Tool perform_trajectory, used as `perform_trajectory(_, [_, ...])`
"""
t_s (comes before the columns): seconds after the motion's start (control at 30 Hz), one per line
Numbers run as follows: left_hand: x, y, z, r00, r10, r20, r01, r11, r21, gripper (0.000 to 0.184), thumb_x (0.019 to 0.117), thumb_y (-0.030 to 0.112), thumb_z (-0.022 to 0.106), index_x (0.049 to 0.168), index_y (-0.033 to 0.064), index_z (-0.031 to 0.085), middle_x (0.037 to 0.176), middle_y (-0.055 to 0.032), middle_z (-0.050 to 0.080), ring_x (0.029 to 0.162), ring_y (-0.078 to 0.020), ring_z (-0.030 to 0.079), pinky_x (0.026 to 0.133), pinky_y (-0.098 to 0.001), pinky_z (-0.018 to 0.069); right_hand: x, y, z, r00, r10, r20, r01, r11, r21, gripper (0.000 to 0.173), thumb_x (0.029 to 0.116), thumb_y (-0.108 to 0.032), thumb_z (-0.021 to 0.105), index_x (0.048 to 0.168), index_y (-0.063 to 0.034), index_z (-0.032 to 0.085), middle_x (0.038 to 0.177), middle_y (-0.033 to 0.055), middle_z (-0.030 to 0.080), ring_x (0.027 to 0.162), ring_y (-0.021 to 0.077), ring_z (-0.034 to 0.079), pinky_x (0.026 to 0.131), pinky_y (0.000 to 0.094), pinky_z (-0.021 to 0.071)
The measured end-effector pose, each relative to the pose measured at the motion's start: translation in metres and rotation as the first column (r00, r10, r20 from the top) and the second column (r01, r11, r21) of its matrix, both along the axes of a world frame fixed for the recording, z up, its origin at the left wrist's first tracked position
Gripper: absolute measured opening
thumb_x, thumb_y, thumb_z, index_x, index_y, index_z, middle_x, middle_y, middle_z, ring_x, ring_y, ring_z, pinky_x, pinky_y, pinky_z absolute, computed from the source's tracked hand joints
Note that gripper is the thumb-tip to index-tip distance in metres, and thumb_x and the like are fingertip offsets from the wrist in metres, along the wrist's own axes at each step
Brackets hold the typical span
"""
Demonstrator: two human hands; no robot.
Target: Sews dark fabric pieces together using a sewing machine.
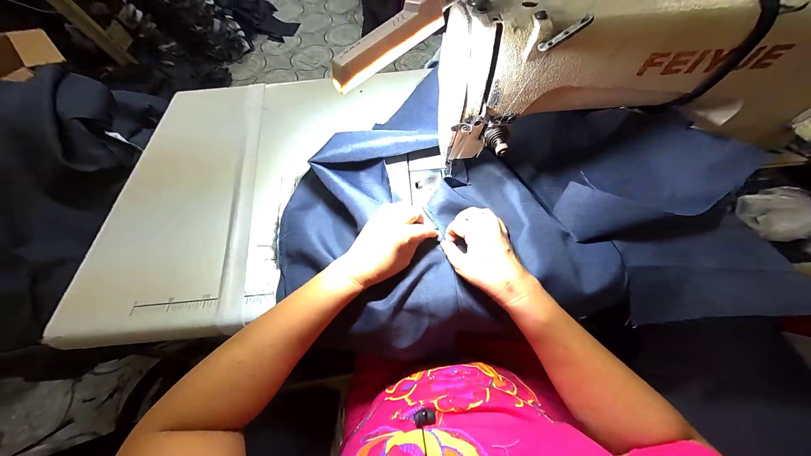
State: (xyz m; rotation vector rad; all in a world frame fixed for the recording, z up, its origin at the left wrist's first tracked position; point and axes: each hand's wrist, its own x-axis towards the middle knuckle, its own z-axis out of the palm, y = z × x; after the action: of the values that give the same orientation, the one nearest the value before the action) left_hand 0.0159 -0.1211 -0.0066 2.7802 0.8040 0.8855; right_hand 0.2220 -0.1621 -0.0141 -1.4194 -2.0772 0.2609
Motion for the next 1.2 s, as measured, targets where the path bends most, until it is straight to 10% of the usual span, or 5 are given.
perform_trajectory(0.27, [-0.003, 0.014, 0.031, 0.996, 0.06, 0.069, -0.028, 0.919, -0.392, 0.024, 0.089, 0.004, 0.071, 0.112, 0.0027, 0.077, 0.099, -0.0093, 0.075, 0.093, -0.0129, 0.07, 0.088, -0.031, 0.0548, 0.001, 0.004, -0.013, 0.99, -0.047, -0.13, 0.053, 0.998, 0.043, 0.015, 0.0827, -0.018, 0.065, 0.074, -0.0061, 0.069, 0.1, 0.0133, 0.072, 0.112, 0.0334, 0.065, 0.105, 0.0617, 0.039])
perform_trajectory(0.4, [-0.002, 0.028, 0.047, 0.997, 0.078, -0.015, -0.071, 0.79, -0.609, 0.043, 0.0858, 0.007, 0.076, 0.127, 0.0007, 0.067, 0.081, 0.0005, 0.068, 0.066, 0.001, 0.057, 0.065, -0.0167, 0.0486, 0.0, 0.005, -0.015, 0.988, -0.057, -0.143, 0.064, 0.997, 0.05, 0.013, 0.0816, -0.016, 0.066, 0.073, -0.0065, 0.069, 0.098, 0.013, 0.073, 0.111, 0.0335, 0.066, 0.103, 0.062, 0.0403])
perform_trajectory(0.67, [0.0, 0.038, 0.055, 0.995, 0.058, -0.081, -0.095, 0.798, -0.595, 0.008, 0.0848, 0.012, 0.079, 0.091, 0.008, 0.075, 0.074, 0.005, 0.068, 0.065, 0.0017, 0.058, 0.065, -0.0204, 0.0482, -0.002, 0.004, -0.014, 0.985, -0.074, -0.155, 0.081, 0.996, 0.038, 0.015, 0.0814, -0.017, 0.065, 0.072, -0.0067, 0.069, 0.098, 0.0126, 0.073, 0.112, 0.0331, 0.066, 0.105, 0.0623, 0.0402])
perform_trajectory(0.87, [-0.001, 0.038, 0.054, 0.998, 0.064, -0.013, -0.058, 0.776, -0.628, 0.012, 0.0813, 0.008, 0.08, 0.084, 0.0086, 0.068, 0.067, 0.0056, 0.063, 0.059, 0.0003, 0.056, 0.058, -0.019, 0.0458, -0.003, 0.004, -0.014, 0.983, -0.078, -0.164, 0.087, 0.995, 0.05, 0.015, 0.0804, -0.016, 0.065, 0.069, -0.0072, 0.067, 0.096, 0.0121, 0.073, 0.111, 0.0324, 0.066, 0.103, 0.0609, 0.042])
perform_trajectory(1.2, [0.0, 0.029, 0.059, 0.992, -0.009, -0.127, -0.037, 0.932, -0.361, 0.006, 0.0869, 0.005, 0.075, 0.09, 0.0073, 0.08, 0.083, -0.0041, 0.075, 0.081, -0.0079, 0.071, 0.078, -0.0277, 0.0557, -0.003, 0.004, -0.015, 0.984, -0.08, -0.161, 0.09, 0.994, 0.057, 0.015, 0.0799, -0.015, 0.065, 0.068, -0.0066, 0.066, 0.094, 0.0128, 0.072, 0.11, 0.0324, 0.067, 0.102, 0.0601, 0.0424])
